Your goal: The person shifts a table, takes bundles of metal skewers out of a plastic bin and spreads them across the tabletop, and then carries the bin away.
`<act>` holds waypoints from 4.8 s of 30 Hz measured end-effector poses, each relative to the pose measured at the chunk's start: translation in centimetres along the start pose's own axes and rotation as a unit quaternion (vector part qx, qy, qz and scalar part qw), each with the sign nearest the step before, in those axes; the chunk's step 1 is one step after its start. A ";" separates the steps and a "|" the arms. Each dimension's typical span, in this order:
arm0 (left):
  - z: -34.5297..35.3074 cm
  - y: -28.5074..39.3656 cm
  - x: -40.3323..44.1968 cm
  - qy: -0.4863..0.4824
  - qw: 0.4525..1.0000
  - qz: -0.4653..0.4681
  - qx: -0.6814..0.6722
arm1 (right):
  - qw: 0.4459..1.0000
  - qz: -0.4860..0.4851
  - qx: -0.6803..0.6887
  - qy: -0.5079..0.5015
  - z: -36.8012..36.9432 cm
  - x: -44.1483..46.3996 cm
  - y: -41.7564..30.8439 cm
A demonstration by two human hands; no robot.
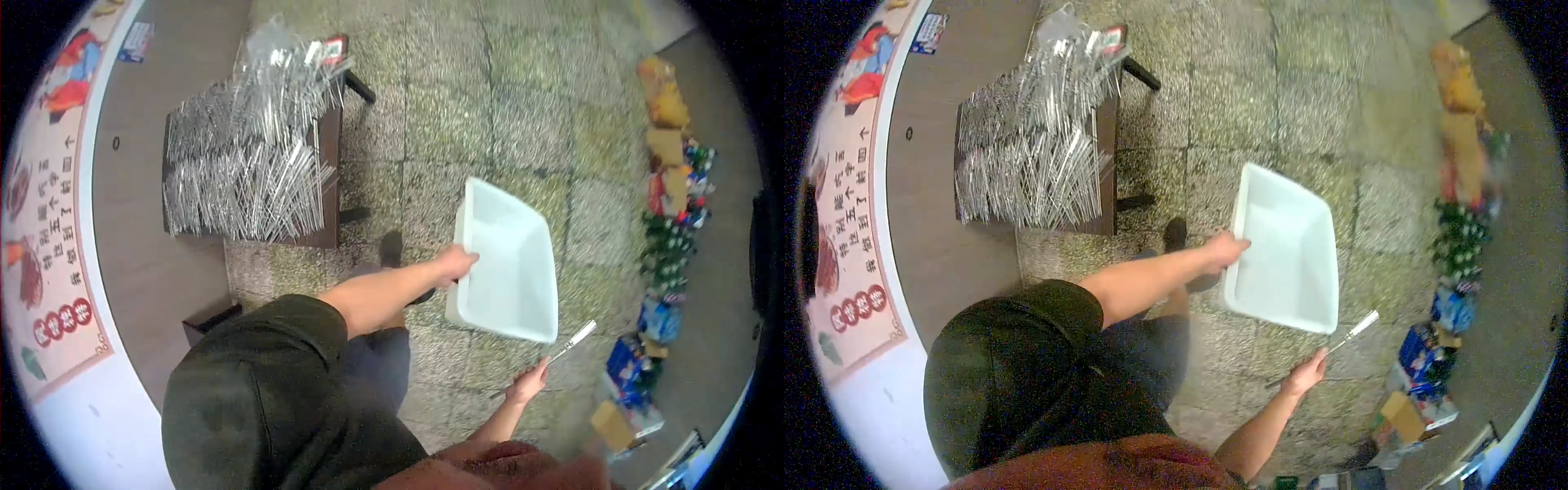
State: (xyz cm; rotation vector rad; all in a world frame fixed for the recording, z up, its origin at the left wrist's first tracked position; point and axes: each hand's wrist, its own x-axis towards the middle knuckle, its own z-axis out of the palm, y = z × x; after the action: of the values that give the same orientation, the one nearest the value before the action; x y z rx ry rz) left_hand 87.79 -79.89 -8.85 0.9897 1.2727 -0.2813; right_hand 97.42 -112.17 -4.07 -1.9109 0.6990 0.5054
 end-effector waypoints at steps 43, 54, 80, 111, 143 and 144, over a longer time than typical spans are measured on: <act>3.6 38.6 2.4 0.032 0.651 0.062 -0.756 | 0.666 -0.231 -0.454 -0.545 52.3 -6.4 -43.7; 11.8 37.4 -7.6 0.142 0.697 0.192 -0.676 | 0.717 -0.323 -0.366 -0.497 32.7 7.4 -57.3; -20.1 -22.3 -49.8 0.556 0.579 0.199 -0.563 | 0.812 -0.430 -0.305 -0.250 14.1 -8.2 -39.5; -67.2 -53.4 -55.6 0.506 0.547 0.176 -0.643 | 0.808 -0.346 -0.324 -0.349 35.6 -50.3 9.9; -80.5 -41.5 -52.3 0.512 0.645 0.040 -0.567 | 0.668 -0.456 -0.540 -0.233 58.9 -41.3 16.7; -80.6 -41.5 -52.2 0.513 0.648 0.043 -0.561 | 0.663 -0.462 -0.538 -0.240 58.9 -40.8 16.8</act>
State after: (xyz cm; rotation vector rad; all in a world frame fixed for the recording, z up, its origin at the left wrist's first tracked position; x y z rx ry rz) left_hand -10.71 -61.01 21.11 -0.0206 1.9433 1.2445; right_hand 53.35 -54.15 -14.50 -2.6326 -1.2200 0.7591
